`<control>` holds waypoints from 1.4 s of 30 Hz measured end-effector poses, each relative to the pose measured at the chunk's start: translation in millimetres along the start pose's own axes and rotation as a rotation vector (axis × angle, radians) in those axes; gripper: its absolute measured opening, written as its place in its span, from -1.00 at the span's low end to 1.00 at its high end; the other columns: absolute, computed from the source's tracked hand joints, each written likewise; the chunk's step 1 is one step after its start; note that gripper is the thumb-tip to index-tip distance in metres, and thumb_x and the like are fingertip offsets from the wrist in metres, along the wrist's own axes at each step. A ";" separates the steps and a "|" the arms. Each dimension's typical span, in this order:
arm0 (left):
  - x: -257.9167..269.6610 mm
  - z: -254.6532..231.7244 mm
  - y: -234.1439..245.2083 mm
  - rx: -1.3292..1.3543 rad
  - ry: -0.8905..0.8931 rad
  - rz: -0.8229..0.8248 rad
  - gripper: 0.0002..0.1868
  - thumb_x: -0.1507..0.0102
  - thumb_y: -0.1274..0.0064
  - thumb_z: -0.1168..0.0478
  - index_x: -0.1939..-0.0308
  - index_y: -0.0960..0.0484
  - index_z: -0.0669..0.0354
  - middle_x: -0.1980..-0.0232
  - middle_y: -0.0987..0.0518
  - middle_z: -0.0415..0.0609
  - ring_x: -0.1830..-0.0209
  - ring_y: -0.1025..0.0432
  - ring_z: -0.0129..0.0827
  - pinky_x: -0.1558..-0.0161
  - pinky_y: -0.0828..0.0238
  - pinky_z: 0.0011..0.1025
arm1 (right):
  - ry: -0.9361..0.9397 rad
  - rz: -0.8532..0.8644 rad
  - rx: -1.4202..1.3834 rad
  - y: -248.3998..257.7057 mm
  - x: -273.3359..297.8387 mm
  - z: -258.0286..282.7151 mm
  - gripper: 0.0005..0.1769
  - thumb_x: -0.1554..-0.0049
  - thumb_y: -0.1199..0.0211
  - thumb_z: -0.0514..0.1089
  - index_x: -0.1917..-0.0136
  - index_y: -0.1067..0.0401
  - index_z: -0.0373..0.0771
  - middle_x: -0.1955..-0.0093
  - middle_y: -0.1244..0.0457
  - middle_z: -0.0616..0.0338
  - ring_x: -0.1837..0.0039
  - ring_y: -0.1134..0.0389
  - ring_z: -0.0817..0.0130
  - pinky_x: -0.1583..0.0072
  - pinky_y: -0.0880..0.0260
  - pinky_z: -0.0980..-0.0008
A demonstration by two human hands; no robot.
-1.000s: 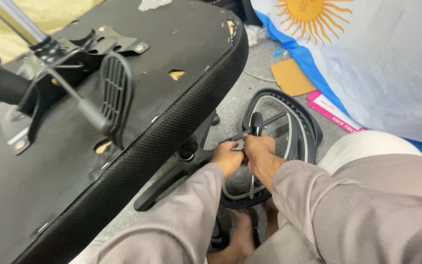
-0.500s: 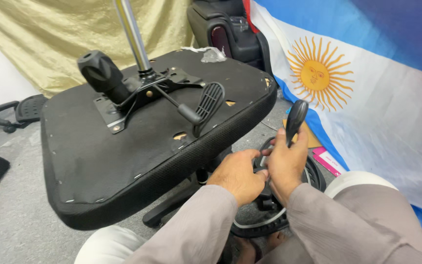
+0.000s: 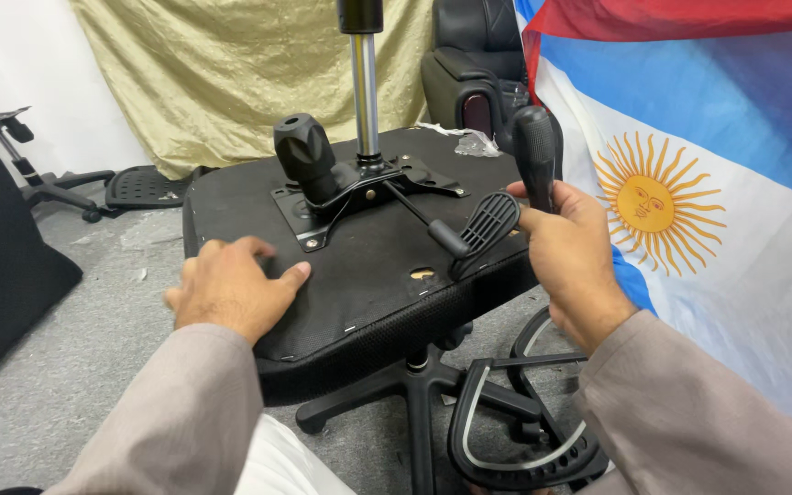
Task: The person uses a screwdriver to fasten screws into the underside of an office chair seat, securing the central gas-lift mechanism and tilt lever to the seat base. The person works on multiple screw locations around the central column and lever, tightening each in turn.
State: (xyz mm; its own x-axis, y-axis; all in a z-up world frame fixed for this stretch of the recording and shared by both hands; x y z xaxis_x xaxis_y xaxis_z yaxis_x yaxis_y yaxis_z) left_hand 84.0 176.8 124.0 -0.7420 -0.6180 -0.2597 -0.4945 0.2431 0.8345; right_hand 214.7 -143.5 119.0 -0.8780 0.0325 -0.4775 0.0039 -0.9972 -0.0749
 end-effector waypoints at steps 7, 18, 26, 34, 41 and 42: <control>-51.5 66.6 -48.5 0.344 0.246 0.146 0.38 0.11 -0.27 -0.41 -0.64 0.01 0.01 -0.42 -0.44 0.32 -0.41 -0.37 0.20 -0.42 -0.28 -0.05 | -0.067 0.067 0.087 -4.9 -24.4 23.8 -0.77 -0.15 -0.26 -0.19 -0.09 -0.57 -0.16 0.22 -0.25 0.43 0.26 -0.11 0.66 0.20 -0.10 0.60; -25.3 69.8 -62.7 0.336 0.368 0.151 0.48 0.07 -0.35 -0.39 -0.66 0.25 0.02 -0.49 -0.22 0.42 -0.48 -0.21 0.27 -0.42 -0.20 0.01 | 0.359 0.311 0.503 -53.0 2.4 90.2 -0.70 0.08 -0.48 -0.27 0.02 -0.64 -0.20 0.20 -0.44 0.32 0.16 -0.35 0.60 0.06 -0.36 0.52; 1.2 87.3 -98.6 1.292 0.649 0.498 0.22 -0.05 -0.11 -0.43 -0.59 -0.08 0.19 -0.47 -0.30 0.42 -0.44 -0.20 0.52 -0.28 0.16 0.70 | 0.536 0.319 0.559 -62.6 35.9 120.7 -0.72 0.09 -0.48 -0.25 0.05 -0.61 -0.20 0.16 -0.46 0.27 0.09 -0.44 0.54 0.01 -0.39 0.47; 45.1 70.6 -110.5 1.302 0.668 0.540 0.30 0.08 -0.03 -0.50 -0.60 -0.04 0.08 -0.44 -0.33 0.39 -0.44 -0.23 0.34 -0.34 -0.09 0.48 | 0.633 0.460 0.584 -88.1 61.7 115.6 -0.72 0.08 -0.44 -0.31 0.04 -0.58 -0.21 0.06 -0.41 0.18 -0.05 -0.45 0.36 -0.09 -0.40 0.38; 85.4 29.1 -126.2 1.380 0.691 0.586 0.55 0.05 -0.08 -0.49 -0.48 0.81 0.02 -0.54 -0.16 0.34 -0.53 -0.21 0.25 -0.44 -0.12 0.39 | 0.615 0.438 0.516 -89.4 60.6 95.4 -0.71 0.08 -0.43 -0.35 0.04 -0.58 -0.21 0.02 -0.36 0.15 -0.10 -0.44 0.32 -0.14 -0.41 0.38; 89.7 24.8 -129.7 1.387 0.670 0.607 0.59 0.05 -0.06 -0.52 -0.43 0.91 0.04 -0.56 -0.15 0.31 -0.56 -0.18 0.22 -0.46 -0.07 0.37 | 0.597 0.441 0.512 -89.5 60.6 90.9 -0.70 0.09 -0.41 -0.36 0.04 -0.57 -0.22 0.02 -0.36 0.16 -0.10 -0.44 0.33 -0.15 -0.40 0.38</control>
State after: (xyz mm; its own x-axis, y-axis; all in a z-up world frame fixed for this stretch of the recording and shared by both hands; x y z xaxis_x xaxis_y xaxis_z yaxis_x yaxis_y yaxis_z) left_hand 70.4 108.4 -19.5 -0.8330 -0.2921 0.4699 -0.4981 0.7657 -0.4070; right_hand 117.7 -58.5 176.4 -0.4517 -0.4729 -0.7565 -0.0577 -0.8307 0.5537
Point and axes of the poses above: each hand's wrist, its own x-axis away from the middle knuckle, its own y-axis out of the back of the hand, z = x × y, the point moved 7 cm from there along -x, towards the middle knuckle
